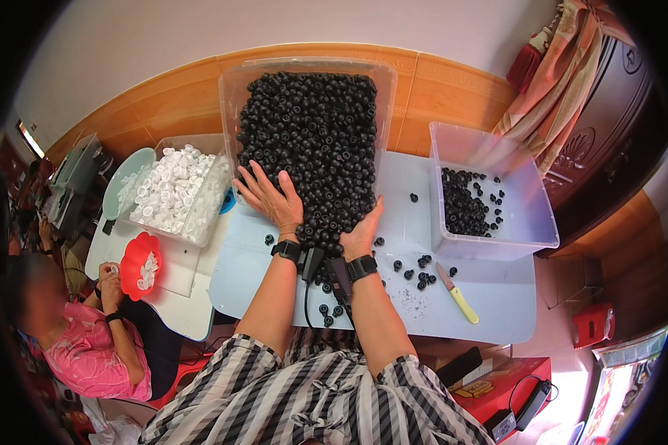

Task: Prepare and trim small black shoe or apparel components on a work table.

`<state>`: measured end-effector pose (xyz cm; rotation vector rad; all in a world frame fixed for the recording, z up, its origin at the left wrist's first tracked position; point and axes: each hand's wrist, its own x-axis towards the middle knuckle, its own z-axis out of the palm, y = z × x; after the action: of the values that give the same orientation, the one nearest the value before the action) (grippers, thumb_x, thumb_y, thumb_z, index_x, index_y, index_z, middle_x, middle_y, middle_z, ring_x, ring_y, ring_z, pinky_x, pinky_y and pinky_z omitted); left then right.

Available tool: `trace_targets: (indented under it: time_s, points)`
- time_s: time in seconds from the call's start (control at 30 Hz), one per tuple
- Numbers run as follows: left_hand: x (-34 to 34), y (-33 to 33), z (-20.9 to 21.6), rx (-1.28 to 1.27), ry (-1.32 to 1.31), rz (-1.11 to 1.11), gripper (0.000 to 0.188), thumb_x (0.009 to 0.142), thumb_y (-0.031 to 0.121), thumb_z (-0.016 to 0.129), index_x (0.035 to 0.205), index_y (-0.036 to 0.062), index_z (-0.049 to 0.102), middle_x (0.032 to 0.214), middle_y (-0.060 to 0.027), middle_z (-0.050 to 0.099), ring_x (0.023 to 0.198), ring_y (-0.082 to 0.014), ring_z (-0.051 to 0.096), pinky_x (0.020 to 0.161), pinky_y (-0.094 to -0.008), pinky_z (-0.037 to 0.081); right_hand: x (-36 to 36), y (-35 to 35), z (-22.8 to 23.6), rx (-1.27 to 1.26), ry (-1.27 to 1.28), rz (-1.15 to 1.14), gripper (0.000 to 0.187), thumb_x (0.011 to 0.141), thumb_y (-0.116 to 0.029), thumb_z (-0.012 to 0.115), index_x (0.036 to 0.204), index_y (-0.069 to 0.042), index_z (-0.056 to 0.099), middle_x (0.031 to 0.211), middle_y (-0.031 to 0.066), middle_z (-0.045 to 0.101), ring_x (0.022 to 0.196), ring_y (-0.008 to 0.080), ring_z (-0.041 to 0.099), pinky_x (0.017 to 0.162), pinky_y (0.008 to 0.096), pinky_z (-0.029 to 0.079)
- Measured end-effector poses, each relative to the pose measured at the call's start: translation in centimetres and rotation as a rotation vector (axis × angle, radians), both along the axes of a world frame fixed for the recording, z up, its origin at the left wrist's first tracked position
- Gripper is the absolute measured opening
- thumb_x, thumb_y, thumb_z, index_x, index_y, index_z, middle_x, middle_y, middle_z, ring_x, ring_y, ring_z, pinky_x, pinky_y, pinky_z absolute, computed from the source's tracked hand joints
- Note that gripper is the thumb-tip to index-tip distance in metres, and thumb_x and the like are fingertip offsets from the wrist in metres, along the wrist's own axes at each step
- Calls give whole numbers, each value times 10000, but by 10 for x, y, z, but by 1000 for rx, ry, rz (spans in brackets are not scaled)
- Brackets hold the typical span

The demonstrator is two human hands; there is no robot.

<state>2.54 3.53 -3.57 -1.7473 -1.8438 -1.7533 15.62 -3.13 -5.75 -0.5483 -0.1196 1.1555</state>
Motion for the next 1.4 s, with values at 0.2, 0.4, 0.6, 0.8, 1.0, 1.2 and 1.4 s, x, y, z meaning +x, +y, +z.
trace_targets:
  time_s: [0.2, 0.4, 0.6, 0.8, 1.0, 1.2, 1.4]
  points:
    - [0, 1, -1, -5, 0, 1, 692, 1006, 463, 435, 1560, 99, 236, 1630, -180, 127, 1497, -419, -7, 1193, -560, 45, -6, 1, 4, -11, 32, -48, 684, 951, -628, 434, 1342, -81, 559, 1353, 103, 578, 1202, 315, 566, 1030, 471, 457]
    - [4, 1, 2, -4, -13, -21, 692, 1007, 465, 434, 1560, 100, 235, 1630, -176, 130, 1497, -418, 0, 1193, -559, 46, 0, 6, -5, -105, -8, -164, 722, 948, -637, 449, 1381, -63, 509, 1380, 105, 547, 1227, 288, 546, 1044, 436, 451]
    - [0, 0, 2, -15, -21, -10, 689, 1010, 473, 427, 1561, 106, 234, 1630, -174, 128, 1497, -416, 5, 1195, -558, 47, -7, -1, 14, -204, -119, -267, 668, 978, -549, 461, 1359, -2, 511, 1343, 110, 563, 1200, 246, 555, 1030, 360, 451]
    - [1, -1, 1, -32, -25, -10, 692, 1009, 483, 419, 1561, 110, 232, 1631, -173, 121, 1499, -410, -3, 1197, -557, 47, -6, 1, 18, -283, -205, -347, 598, 1011, -465, 425, 1319, 33, 548, 1288, 105, 593, 1162, 210, 562, 1011, 309, 438]
    - [0, -1, 1, -30, -23, -11, 692, 1009, 483, 419, 1559, 106, 236, 1629, -175, 127, 1499, -408, -6, 1198, -555, 45, -9, 2, 21, -333, -280, -372, 603, 1015, -468, 418, 1301, 48, 541, 1292, 115, 587, 1133, 220, 575, 1007, 327, 445]
    - [0, -1, 1, -14, -24, -9, 683, 1012, 469, 422, 1558, 103, 238, 1628, -176, 135, 1498, -412, 12, 1198, -556, 51, -3, 0, 17, -440, -650, -499, 608, 1039, -445, 361, 1256, 81, 575, 1257, 132, 616, 1152, 219, 546, 1032, 322, 395]
    - [4, -3, 4, -26, -50, -14, 681, 1012, 459, 430, 1558, 101, 239, 1630, -175, 129, 1498, -414, 1, 1196, -558, 52, 5, 0, 20, -423, -674, -518, 613, 1038, -443, 363, 1194, 92, 617, 1229, 135, 626, 1140, 220, 543, 1042, 321, 368]
